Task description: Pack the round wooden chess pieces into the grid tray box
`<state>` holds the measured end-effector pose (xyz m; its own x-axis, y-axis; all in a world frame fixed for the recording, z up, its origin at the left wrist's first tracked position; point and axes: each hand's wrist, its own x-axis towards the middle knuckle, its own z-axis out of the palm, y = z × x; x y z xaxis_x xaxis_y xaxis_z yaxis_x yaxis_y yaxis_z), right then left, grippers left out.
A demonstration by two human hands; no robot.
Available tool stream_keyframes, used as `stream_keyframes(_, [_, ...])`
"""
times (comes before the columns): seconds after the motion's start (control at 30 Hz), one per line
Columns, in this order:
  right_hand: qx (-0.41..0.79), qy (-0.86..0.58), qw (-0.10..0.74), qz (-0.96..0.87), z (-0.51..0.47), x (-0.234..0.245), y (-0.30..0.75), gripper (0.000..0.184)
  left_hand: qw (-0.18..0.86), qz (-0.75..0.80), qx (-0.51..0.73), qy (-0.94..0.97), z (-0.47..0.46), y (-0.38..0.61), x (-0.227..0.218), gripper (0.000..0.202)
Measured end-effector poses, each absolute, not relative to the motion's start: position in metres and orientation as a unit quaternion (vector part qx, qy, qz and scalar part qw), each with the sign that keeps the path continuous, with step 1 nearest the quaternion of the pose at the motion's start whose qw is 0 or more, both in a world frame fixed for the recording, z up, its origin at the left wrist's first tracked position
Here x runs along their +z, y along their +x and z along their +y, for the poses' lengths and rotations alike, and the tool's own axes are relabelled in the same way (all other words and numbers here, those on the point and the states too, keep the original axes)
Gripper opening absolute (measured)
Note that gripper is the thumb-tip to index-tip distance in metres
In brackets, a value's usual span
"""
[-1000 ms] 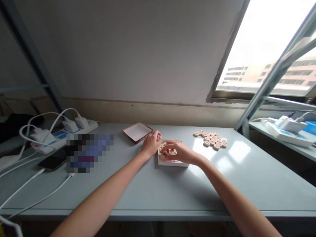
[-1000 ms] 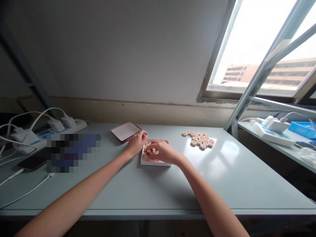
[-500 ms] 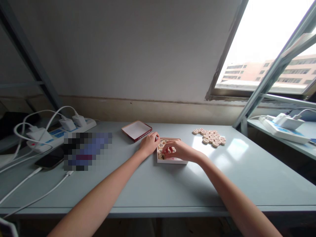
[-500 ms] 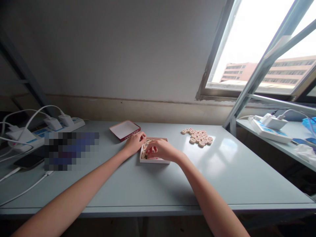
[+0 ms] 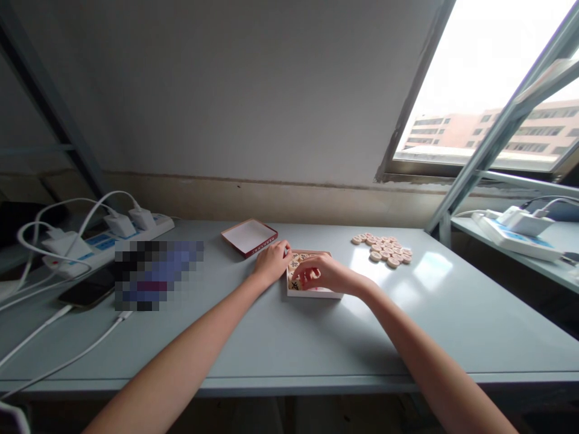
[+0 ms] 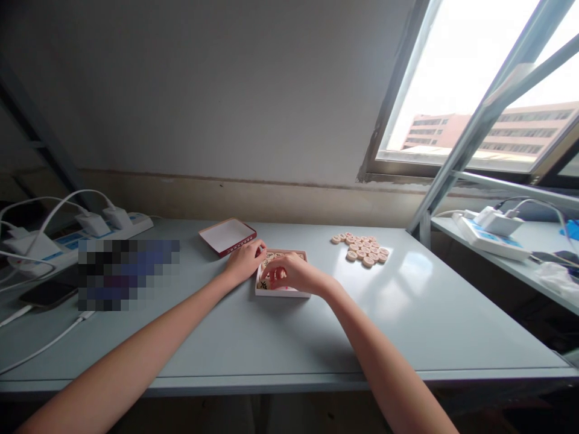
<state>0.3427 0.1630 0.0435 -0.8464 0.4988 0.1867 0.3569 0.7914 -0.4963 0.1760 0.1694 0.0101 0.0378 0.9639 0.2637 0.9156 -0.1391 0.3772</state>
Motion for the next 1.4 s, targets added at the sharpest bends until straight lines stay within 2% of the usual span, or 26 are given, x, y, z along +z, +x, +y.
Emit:
stream_keyframes(0.37, [0.168,-0.278,0.156,-0.933,0.160,0.042,0.338,0.012,0.039,0.648,0.228,0.725,0.170,0.175,0.009,0.020])
stream_keyframes(0.47, [0.174,-0.284,0.143,-0.932,0.159,0.041,0.338,0.006,0.037,0.646,0.228,0.727,0.170,0.174,0.009,0.020])
stream_keyframes(0.7, [0.204,-0.279,0.138,-0.928,0.163,0.049,0.344,0.010,0.036,0.649,0.221,0.727,0.171,0.175,0.009,0.020])
stream_keyframes(0.77, [0.153,-0.333,0.153,-0.918,0.169,0.055,0.354,0.011,0.030,0.648,0.222,0.728,0.171,0.175,0.009,0.020])
stream_keyframes(0.87, [-0.026,-0.496,0.161,-0.853,0.182,0.059,0.383,0.014,0.022,0.650,0.220,0.727,0.170,0.175,0.010,0.019])
stream_keyframes(0.97, [-0.144,-0.648,0.071,-0.744,0.194,0.057,0.417,0.016,0.019,0.652,0.217,0.727,0.169,0.176,0.011,0.019])
stream_keyframes(1.03, [-0.130,-0.704,-0.001,-0.699,0.200,0.054,0.435,0.017,0.021,0.651,0.216,0.728,0.167,0.176,0.013,0.019])
stream_keyframes(1.1, [-0.101,-0.715,-0.033,-0.691,0.203,0.052,0.445,0.015,0.023,0.652,0.217,0.727,0.167,0.176,0.013,0.019])
stream_keyframes(1.23, [-0.082,-0.667,-0.025,-0.740,0.206,0.052,0.448,0.014,0.025,0.650,0.221,0.727,0.167,0.176,0.012,0.019])
stream_keyframes(1.4, [0.027,-0.589,-0.004,-0.807,0.204,0.051,0.432,0.020,0.022,0.641,0.226,0.734,0.169,0.175,0.009,0.019])
